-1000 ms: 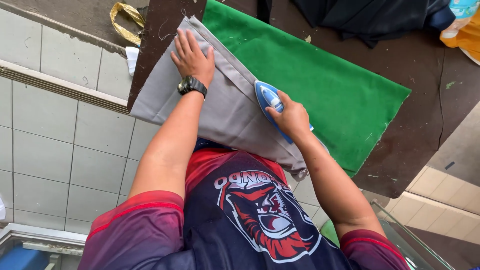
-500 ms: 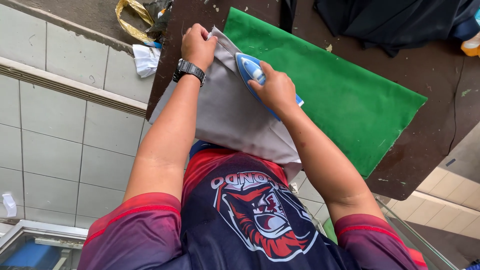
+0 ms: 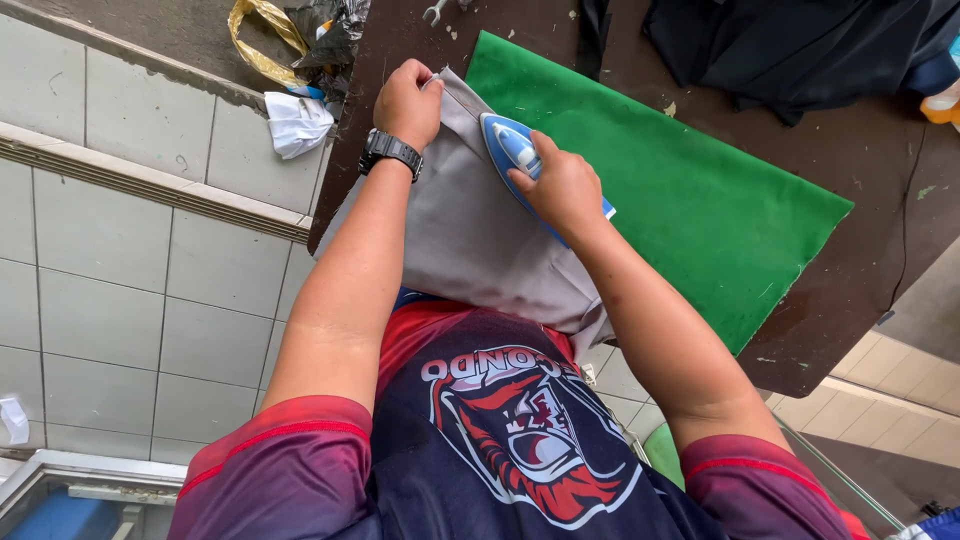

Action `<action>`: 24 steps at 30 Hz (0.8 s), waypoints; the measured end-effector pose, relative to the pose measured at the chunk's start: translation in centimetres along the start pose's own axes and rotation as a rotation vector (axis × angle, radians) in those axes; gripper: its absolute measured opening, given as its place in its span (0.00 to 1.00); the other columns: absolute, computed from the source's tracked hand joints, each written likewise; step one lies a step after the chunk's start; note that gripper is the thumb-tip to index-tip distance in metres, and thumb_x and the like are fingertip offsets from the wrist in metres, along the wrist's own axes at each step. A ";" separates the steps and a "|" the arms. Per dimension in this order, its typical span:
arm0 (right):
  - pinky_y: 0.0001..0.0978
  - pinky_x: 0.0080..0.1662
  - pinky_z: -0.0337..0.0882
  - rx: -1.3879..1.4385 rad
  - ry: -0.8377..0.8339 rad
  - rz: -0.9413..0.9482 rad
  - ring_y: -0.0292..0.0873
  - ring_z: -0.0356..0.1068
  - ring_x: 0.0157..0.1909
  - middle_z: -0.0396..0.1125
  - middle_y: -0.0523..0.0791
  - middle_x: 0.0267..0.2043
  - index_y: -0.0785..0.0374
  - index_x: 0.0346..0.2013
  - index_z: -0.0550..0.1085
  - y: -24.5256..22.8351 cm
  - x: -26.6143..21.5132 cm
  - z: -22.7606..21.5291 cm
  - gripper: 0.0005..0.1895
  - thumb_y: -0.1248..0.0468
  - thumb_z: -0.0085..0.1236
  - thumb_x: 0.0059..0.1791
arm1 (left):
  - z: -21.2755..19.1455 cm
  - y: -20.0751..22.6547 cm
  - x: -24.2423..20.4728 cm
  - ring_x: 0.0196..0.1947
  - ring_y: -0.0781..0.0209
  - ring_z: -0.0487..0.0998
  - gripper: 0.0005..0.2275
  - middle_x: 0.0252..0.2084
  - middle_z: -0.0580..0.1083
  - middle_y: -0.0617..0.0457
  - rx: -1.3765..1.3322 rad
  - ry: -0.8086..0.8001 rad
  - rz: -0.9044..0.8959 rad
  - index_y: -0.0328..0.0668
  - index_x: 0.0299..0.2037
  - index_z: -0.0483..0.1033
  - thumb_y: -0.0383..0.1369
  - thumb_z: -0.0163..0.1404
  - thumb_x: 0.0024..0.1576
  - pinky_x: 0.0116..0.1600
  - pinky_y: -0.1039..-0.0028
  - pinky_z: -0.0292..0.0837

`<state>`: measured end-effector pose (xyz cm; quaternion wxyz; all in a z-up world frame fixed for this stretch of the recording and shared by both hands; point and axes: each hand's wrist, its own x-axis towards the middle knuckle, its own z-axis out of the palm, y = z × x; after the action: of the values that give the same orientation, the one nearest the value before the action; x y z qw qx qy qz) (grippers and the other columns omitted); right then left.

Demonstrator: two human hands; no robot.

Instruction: The person is using an electric iron to press a folded edge of a grey piece of fabric on a work table.

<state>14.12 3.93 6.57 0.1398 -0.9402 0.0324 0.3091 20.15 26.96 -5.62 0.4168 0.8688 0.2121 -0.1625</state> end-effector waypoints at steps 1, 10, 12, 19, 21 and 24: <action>0.57 0.43 0.69 0.000 -0.002 0.005 0.64 0.71 0.47 0.74 0.53 0.46 0.48 0.66 0.68 -0.9 0.4 0.0 0.33 0.45 0.61 0.48 | -0.1 0.1 0.0 0.34 0.48 0.77 0.05 0.34 0.79 0.58 0.000 -0.005 0.000 0.55 0.31 0.72 0.40 0.53 0.55 0.35 0.56 0.68; 0.59 0.41 0.70 -0.009 0.047 -0.082 0.65 0.72 0.47 0.75 0.53 0.46 0.50 0.64 0.68 -1.6 1.3 -0.4 0.33 0.45 0.62 0.47 | -0.4 0.4 0.0 0.33 0.50 0.77 0.05 0.32 0.78 0.60 0.007 0.020 0.029 0.56 0.31 0.72 0.40 0.53 0.57 0.35 0.55 0.68; 0.58 0.46 0.70 -0.020 -0.014 -0.024 0.63 0.71 0.52 0.74 0.52 0.51 0.47 0.67 0.68 1.7 -1.1 -0.7 0.34 0.45 0.60 0.47 | -0.4 0.3 -0.1 0.33 0.51 0.77 0.05 0.32 0.78 0.59 0.020 0.015 0.004 0.56 0.32 0.72 0.40 0.53 0.57 0.34 0.56 0.67; 0.54 0.50 0.70 -0.019 -0.147 0.390 0.61 0.71 0.56 0.72 0.53 0.55 0.37 0.68 0.68 14.9 -15.7 -4.9 0.36 0.40 0.59 0.45 | 1.1 -1.2 -0.1 0.37 0.42 0.80 0.05 0.37 0.80 0.49 0.079 0.094 0.189 0.52 0.37 0.72 0.37 0.55 0.57 0.41 0.54 0.70; 0.38 0.54 0.67 0.294 -0.022 0.578 0.48 0.71 0.57 0.72 0.45 0.59 0.43 0.67 0.70 17.6 -21.6 -7.7 0.36 0.46 0.63 0.45 | 0.2 2.6 -4.1 0.51 0.38 0.71 0.23 0.51 0.69 0.46 0.396 0.342 0.242 0.51 0.52 0.67 0.40 0.66 0.52 0.44 0.44 0.70; 0.42 0.36 0.80 0.592 0.153 0.855 0.40 0.70 0.43 0.72 0.43 0.53 0.50 0.64 0.74 21.8 -28.5 -8.7 0.32 0.54 0.68 0.44 | 5.1 6.1 -11.2 0.44 0.37 0.71 0.17 0.44 0.71 0.40 0.264 0.267 0.782 0.35 0.50 0.71 0.33 0.58 0.54 0.48 0.51 0.68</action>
<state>-7.13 -20.14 24.77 0.2580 -0.7831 0.5092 0.2467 13.05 16.82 0.47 0.3013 0.9431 -0.1036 0.0956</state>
